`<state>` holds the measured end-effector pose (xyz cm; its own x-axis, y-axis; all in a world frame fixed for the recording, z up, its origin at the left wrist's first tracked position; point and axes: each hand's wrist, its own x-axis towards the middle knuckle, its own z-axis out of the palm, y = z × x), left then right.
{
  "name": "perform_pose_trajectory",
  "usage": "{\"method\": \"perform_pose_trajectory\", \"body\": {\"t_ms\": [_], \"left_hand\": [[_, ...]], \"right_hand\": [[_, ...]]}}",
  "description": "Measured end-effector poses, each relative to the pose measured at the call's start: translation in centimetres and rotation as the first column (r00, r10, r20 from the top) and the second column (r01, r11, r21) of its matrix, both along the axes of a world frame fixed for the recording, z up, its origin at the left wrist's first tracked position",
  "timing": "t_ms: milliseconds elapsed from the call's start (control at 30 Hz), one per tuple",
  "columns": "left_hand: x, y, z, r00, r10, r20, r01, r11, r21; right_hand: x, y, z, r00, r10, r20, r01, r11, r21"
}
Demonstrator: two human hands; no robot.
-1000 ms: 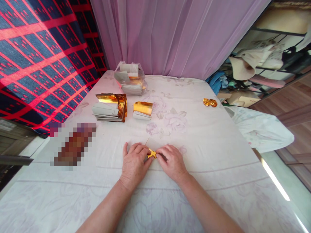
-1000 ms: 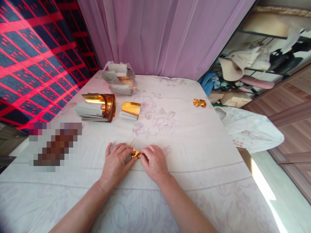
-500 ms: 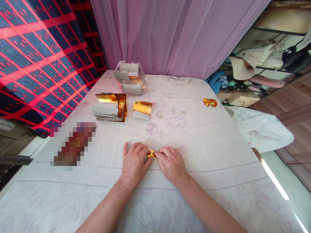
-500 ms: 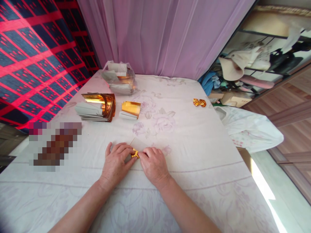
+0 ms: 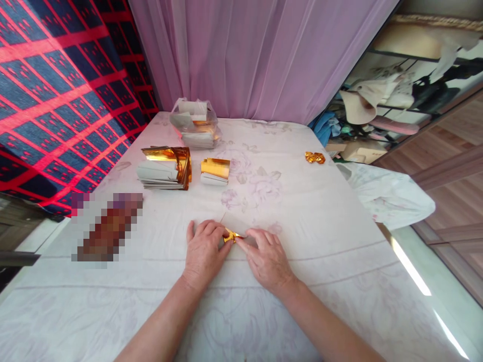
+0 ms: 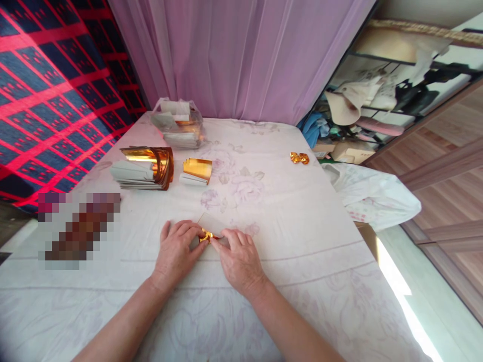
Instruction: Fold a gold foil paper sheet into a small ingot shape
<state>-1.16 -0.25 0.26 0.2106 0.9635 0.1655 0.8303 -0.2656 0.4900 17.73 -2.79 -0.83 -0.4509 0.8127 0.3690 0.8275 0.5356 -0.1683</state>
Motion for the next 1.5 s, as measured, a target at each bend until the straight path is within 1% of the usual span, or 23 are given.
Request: {"method": "perform_pose_trajectory", "body": {"t_ms": [200, 333, 433, 567, 700, 867, 967, 1033, 1133, 1333, 1500], "left_hand": [[0.0, 0.0, -0.1, 1.000, 0.000, -0.003, 0.000, 1.000, -0.002], [0.0, 0.0, -0.1, 1.000, 0.002, -0.001, -0.002, 1.000, -0.007], [-0.1, 0.0, -0.2, 1.000, 0.004, -0.001, -0.004, 1.000, -0.007], [0.0, 0.1, -0.3, 1.000, 0.002, 0.002, -0.002, 1.000, -0.003], [0.0, 0.2, -0.3, 1.000, 0.005, 0.005, -0.005, 1.000, -0.013], [-0.1, 0.2, -0.3, 1.000, 0.002, 0.016, -0.002, 1.000, -0.012], [-0.1, 0.2, -0.3, 1.000, 0.006, 0.025, -0.006, 1.000, -0.005], [-0.1, 0.2, -0.2, 1.000, 0.008, 0.029, -0.008, 1.000, -0.003], [0.0, 0.2, -0.2, 0.999, 0.009, 0.035, -0.009, 1.000, -0.002], [0.0, 0.2, -0.1, 0.999, 0.013, 0.029, -0.013, 1.000, -0.007], [0.0, 0.2, 0.1, 1.000, 0.009, 0.030, -0.009, 1.000, -0.003]], "right_hand": [[-0.3, 0.3, -0.1, 1.000, -0.021, 0.023, 0.023, 0.998, -0.065], [-0.2, 0.4, 0.0, 1.000, -0.010, 0.025, 0.013, 0.995, -0.096], [0.1, 0.2, -0.1, 1.000, -0.014, 0.011, 0.015, 0.996, -0.093], [0.6, -0.1, -0.3, 0.998, -0.056, -0.015, 0.055, 0.996, -0.065], [0.5, -0.2, -0.1, 0.997, -0.070, -0.019, 0.068, 0.993, -0.093], [0.1, 0.0, 0.5, 0.998, -0.053, 0.044, 0.057, 0.994, -0.093], [0.0, 0.2, 0.8, 0.995, -0.018, 0.096, 0.026, 0.996, -0.083], [-0.1, 0.4, 0.9, 0.995, 0.000, 0.102, 0.007, 0.997, -0.071], [-0.6, 0.7, 0.7, 0.996, -0.014, 0.092, 0.019, 0.998, -0.054], [-1.5, 1.7, 0.4, 0.992, -0.014, 0.125, 0.031, 0.990, -0.139], [-1.5, 2.0, 0.9, 0.983, 0.015, 0.182, 0.005, 0.994, -0.107]]}}
